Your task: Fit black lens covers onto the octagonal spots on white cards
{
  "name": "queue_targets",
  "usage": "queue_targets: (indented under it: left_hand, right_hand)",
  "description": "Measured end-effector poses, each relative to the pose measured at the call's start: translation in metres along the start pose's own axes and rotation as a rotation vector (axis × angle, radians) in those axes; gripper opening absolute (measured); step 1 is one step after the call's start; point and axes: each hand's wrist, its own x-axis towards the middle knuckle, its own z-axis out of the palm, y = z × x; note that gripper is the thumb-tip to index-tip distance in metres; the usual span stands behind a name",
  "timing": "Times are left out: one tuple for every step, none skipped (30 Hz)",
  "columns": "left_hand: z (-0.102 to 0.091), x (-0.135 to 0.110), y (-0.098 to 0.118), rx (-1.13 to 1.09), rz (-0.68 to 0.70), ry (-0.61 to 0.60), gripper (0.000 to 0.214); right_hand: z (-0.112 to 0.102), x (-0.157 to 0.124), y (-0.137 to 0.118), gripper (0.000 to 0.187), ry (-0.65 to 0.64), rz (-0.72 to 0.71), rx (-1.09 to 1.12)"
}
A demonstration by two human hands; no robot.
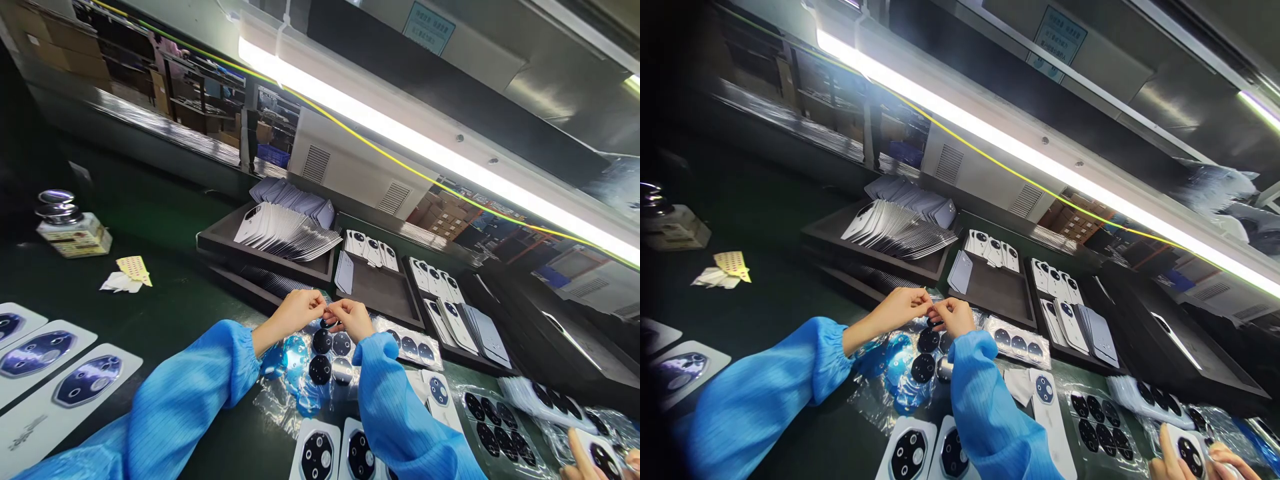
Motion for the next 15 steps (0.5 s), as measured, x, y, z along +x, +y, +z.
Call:
queue_targets:
  left_hand:
    - [0.000,-0.001,0.002,0.030,0.012,0.006,0.011]
    - [0.000,-0.002,0.004,0.061,0.023,0.011,0.010]
    - [0.000,-0.003,0.006,0.092,0.033,0.014,0.009]
    - [0.000,-0.004,0.007,0.123,0.042,0.016,0.009]
    - [0.000,-0.005,0.009,0.154,0.050,0.018,0.009]
    - [0.001,-0.006,0.010,0.184,0.057,0.020,0.009]
    - [0.001,-0.007,0.010,0.213,0.063,0.021,0.008]
    - [0.002,-0.008,0.011,0.240,0.071,0.022,0.009]
    - [0.003,-0.008,0.011,0.265,0.078,0.023,0.009]
    - [0.003,-0.009,0.011,0.286,0.086,0.022,0.008]
    - [0.004,-0.010,0.011,0.304,0.093,0.022,0.008]
    - [0.004,-0.010,0.012,0.319,0.100,0.021,0.009]
    - [0.005,-0.010,0.012,0.330,0.106,0.020,0.009]
    - [0.005,-0.011,0.012,0.338,0.110,0.020,0.009]
    - [0.005,-0.011,0.012,0.343,0.114,0.019,0.010]
  right_hand:
    - [-0.001,0.001,0.000,0.018,-0.015,0.027,0.001]
    - [-0.002,0.002,0.000,0.019,-0.028,0.055,0.001]
    - [-0.002,0.004,0.000,0.020,-0.038,0.083,0.000]
    - [-0.003,0.006,0.000,0.020,-0.045,0.109,-0.001]
    - [-0.004,0.008,0.001,0.020,-0.051,0.133,-0.002]
    - [-0.004,0.010,0.003,0.020,-0.056,0.153,-0.002]
    - [-0.004,0.013,0.004,0.020,-0.060,0.170,0.000]
    - [-0.005,0.015,0.006,0.020,-0.065,0.182,0.003]
    - [-0.005,0.016,0.007,0.020,-0.071,0.191,0.008]
    - [-0.005,0.017,0.008,0.019,-0.077,0.196,0.013]
    - [-0.006,0.018,0.009,0.019,-0.082,0.199,0.019]
    - [-0.006,0.018,0.010,0.019,-0.086,0.200,0.026]
    - [-0.006,0.018,0.011,0.019,-0.089,0.198,0.034]
    - [-0.007,0.018,0.012,0.020,-0.092,0.195,0.043]
    - [-0.007,0.017,0.012,0.020,-0.095,0.191,0.053]
